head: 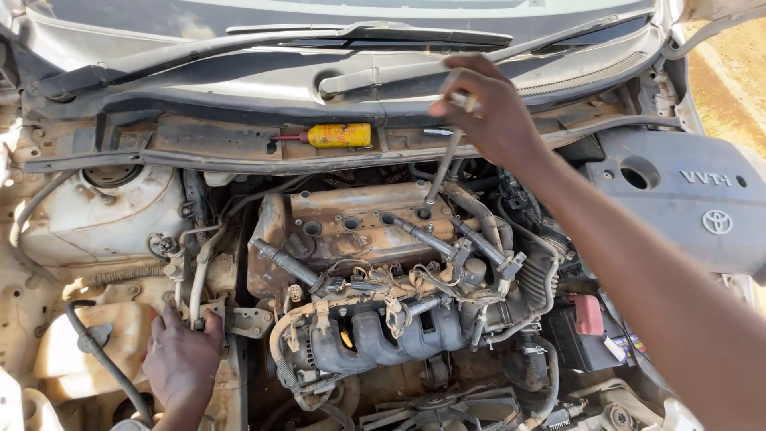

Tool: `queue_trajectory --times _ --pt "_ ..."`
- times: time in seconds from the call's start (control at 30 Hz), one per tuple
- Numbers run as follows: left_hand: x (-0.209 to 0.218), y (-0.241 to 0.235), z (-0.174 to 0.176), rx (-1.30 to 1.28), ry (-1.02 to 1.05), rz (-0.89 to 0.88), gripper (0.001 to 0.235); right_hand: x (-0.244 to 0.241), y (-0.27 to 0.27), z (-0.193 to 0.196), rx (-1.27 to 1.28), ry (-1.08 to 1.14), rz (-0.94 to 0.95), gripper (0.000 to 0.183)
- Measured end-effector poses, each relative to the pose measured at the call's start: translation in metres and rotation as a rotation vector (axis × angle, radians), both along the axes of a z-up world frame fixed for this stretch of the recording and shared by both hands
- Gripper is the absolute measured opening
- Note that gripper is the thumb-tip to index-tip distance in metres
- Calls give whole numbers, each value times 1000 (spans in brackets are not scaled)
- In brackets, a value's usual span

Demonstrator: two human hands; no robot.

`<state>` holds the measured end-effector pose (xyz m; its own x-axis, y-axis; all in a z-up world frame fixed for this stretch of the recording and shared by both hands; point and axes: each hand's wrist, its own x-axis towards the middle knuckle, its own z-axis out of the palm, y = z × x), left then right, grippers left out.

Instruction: The person works on a car engine with the hood open, using a ratchet to tighten bolts on the engine block. They apply a yellow lubricant from a bottle into the bolt holes before inserting and tightening the bolts.

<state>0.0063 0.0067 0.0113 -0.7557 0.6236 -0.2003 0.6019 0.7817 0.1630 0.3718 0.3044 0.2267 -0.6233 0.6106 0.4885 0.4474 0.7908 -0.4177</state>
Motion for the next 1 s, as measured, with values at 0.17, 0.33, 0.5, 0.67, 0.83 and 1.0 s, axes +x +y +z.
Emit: queue_trajectory --times 0.17,0.33,0.5,0.67,0.83,1.0 --pt "2 -5 28 11 -35 24 75 7 5 -55 -484 916 8 6" --pt "4 0 12 3 -31 14 76 4 29 -42 -785 1323 -288 23" --pt "4 -2 9 60 -49 22 76 -11 8 -6 -981 1305 -579 30" --pt "8 -2 19 14 -36 -3 76 -24 40 13 -821 429 -614 38" --pt "3 -4 4 25 1 -6 77 -7 34 3 -73 -387 -44 40" --pt "0 -5 0 88 -26 1 76 20 -29 -23 -178 361 -192 23"
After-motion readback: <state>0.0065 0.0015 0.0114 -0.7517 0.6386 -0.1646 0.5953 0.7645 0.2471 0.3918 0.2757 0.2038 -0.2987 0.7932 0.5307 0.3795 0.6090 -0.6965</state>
